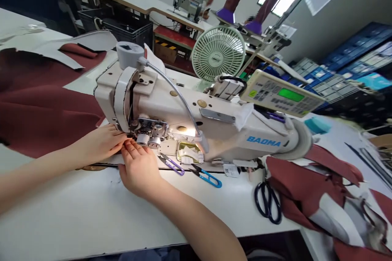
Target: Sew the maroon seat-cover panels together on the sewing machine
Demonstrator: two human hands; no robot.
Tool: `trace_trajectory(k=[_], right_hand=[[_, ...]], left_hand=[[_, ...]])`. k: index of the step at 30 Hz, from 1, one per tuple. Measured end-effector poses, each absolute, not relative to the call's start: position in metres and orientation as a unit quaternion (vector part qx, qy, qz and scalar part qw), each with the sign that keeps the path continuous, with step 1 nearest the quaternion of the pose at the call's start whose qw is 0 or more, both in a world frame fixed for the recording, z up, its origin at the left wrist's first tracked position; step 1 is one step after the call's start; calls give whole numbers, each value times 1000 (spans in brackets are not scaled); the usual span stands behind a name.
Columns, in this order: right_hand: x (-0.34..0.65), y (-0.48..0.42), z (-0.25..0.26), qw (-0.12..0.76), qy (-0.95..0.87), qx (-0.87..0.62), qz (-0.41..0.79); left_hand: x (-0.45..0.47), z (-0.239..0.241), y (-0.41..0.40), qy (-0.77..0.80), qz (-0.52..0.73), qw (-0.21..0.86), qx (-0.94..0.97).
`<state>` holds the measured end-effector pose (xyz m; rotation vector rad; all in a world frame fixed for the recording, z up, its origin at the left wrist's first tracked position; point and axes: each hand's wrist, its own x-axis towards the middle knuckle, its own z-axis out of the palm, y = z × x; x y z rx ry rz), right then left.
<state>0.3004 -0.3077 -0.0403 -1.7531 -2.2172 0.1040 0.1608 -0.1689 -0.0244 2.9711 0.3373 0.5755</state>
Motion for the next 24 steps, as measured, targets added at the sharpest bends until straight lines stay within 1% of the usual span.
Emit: trace_trajectory(k=[4, 9, 18, 24], right_hand=[[300, -310, -38, 148, -773, -616, 39], [299, -310, -37, 150, -771, -617, 39], [301, -313, -37, 158, -777, -608, 35], [305, -310, -40, 167, -782, -600, 33]], left_hand=[[162, -30, -166, 104, 204, 54, 972], [164, -28, -167, 94, 215, 29, 972], [162, -32, -169, 111, 169, 42, 979], [161, -33, -168, 115, 166, 50, 978]])
